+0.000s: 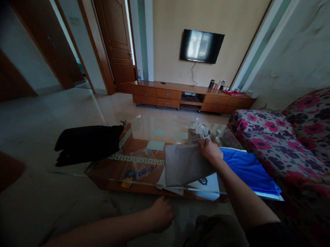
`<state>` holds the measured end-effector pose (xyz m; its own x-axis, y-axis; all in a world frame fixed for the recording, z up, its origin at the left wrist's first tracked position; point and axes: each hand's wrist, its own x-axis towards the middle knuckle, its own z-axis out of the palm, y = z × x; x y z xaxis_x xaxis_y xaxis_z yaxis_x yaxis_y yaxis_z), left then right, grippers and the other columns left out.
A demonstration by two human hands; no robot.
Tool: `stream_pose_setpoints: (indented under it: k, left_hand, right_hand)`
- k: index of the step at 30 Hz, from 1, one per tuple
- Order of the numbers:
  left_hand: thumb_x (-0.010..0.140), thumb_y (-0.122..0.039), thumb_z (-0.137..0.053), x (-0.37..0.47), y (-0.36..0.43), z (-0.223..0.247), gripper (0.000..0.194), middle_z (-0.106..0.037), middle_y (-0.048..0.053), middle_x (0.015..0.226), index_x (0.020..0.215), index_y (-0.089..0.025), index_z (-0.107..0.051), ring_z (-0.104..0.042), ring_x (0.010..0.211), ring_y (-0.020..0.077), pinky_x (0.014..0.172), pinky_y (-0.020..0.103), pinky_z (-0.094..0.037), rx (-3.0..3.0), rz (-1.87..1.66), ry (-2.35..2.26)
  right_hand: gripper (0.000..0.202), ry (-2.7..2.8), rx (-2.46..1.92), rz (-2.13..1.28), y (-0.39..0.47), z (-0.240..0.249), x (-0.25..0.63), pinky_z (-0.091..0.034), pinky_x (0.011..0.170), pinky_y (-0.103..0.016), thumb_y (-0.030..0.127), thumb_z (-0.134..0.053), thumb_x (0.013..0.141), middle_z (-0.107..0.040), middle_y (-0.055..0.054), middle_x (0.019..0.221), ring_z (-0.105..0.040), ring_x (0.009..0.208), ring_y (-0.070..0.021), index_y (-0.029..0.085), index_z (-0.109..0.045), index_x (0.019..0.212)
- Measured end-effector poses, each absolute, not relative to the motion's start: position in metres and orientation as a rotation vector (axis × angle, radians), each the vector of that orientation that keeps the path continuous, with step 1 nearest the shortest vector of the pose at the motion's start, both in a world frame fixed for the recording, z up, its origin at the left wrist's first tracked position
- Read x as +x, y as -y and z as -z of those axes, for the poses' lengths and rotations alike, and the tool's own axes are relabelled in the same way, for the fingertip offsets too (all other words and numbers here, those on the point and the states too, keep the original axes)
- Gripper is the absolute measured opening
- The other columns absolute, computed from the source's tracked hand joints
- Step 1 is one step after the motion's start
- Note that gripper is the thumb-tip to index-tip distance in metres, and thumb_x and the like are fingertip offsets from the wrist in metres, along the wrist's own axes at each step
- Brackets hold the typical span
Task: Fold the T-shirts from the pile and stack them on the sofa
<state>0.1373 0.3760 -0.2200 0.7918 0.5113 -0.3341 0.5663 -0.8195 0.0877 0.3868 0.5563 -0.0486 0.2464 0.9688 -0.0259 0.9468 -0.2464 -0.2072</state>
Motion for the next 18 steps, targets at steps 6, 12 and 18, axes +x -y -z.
stream_pose_setpoints:
  k: [6,12,18]
  left_hand:
    - [0.092,-0.044,-0.059,0.131,-0.374,0.225,0.034,-0.074,0.018,0.101,0.103,-0.017,-0.076,-0.067,0.102,0.0372,0.087,0.054,-0.044,2.760,0.481,-0.884]
    - [0.093,-0.046,-0.057,0.133,-0.375,0.225,0.033,-0.075,0.016,0.101,0.100,-0.020,-0.077,-0.068,0.103,0.0359,0.088,0.054,-0.044,2.741,0.551,-0.860]
    - [0.093,-0.046,-0.057,0.135,-0.374,0.225,0.035,-0.075,0.018,0.100,0.100,-0.019,-0.078,-0.068,0.103,0.0369,0.086,0.054,-0.045,2.747,0.554,-0.835]
  right_hand:
    - [0.075,2.044,-2.269,0.333,-0.549,-0.050,0.404,-0.050,0.080,-0.045,0.079,-0.027,0.094,-0.068,-0.022,0.109,-0.067,0.097,-0.0362,0.021,-0.056,0.132]
    - [0.082,1.978,-2.322,0.599,-0.553,-0.101,0.466,-0.042,0.081,-0.045,0.083,-0.034,0.090,-0.063,-0.025,0.120,-0.062,0.105,-0.0364,0.022,-0.053,0.141]
    - [0.092,1.883,-2.457,0.573,-0.560,-0.110,0.537,-0.034,0.079,-0.046,0.088,-0.025,0.087,-0.058,-0.030,0.131,-0.057,0.111,-0.0355,0.021,-0.054,0.144]
